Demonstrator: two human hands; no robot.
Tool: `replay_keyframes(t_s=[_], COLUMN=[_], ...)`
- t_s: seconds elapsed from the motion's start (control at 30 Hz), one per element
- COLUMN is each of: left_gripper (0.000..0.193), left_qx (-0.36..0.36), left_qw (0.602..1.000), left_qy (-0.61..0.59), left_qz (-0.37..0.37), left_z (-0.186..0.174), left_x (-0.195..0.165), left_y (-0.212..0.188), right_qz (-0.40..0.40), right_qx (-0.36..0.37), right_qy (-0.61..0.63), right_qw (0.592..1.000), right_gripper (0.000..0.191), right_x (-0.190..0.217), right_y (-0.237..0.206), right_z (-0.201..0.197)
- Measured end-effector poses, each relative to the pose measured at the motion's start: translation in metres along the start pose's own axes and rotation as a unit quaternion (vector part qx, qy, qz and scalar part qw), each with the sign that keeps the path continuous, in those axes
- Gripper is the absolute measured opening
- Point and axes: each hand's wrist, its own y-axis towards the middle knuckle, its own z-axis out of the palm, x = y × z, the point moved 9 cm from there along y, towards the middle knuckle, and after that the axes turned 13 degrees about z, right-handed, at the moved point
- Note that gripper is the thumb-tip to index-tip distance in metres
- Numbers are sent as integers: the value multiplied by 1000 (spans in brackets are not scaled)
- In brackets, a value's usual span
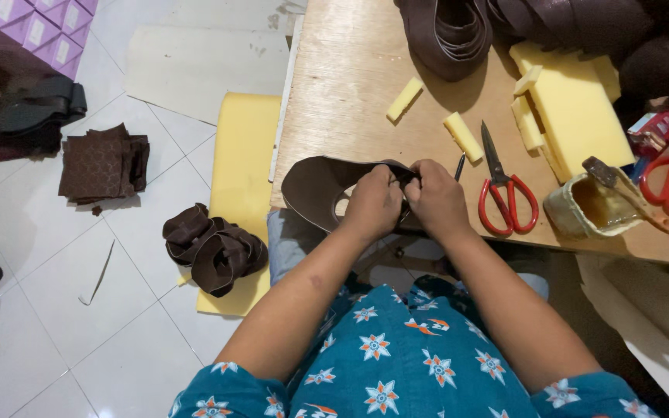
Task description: The person assembles a brown shoe upper by hand, folding and pressing the edges together. They use a small tool to smooth the seam and then apply glue with a brush to secure the joint. The finished shoe is placed on the table with other completed units.
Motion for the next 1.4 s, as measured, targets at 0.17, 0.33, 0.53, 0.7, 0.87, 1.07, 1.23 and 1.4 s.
replay_keyframes(t_s=[0.17, 0.33, 0.53, 0.7, 0.87, 1.07, 1.23, 1.4], left_gripper=[14, 16, 13, 11, 11, 15, 19, 18], left_qx=[-4, -24, -20, -10, -10, -4, -24, -18], left_qw=[1000, 999, 999, 999, 1000, 999, 998, 997], left_qy=[-1, -30, -30, -48, -16, -25, -45, -28], left_qz=[-13, -14, 14, 20, 11, -27, -38, -66], left_z=[-1, -6, -6, -4, -6, -6, -8, -4], left_x=[0, -1, -7, -10, -8, 0, 2, 4], left_y=[-4, -4, -2, -4, -3, -5, -4, -6], right_qz=[61, 297, 219, 202, 180, 97, -17, -103], right_qx=[49, 175, 137, 130, 109, 56, 5, -24], right_qy=[43, 87, 12, -18, 102, 107, 86, -78], right_qw=[996, 935, 966, 971, 972, 988, 996, 991], right_gripper=[25, 36, 36, 33, 32, 30, 24, 22], right_x=[-5, -43, -44, -44, -35, -13, 22, 48], right_y=[7, -6, -3, 3, 1, 3, -15, -16], right_z=[0, 8, 13, 23, 17, 3, -26, -32])
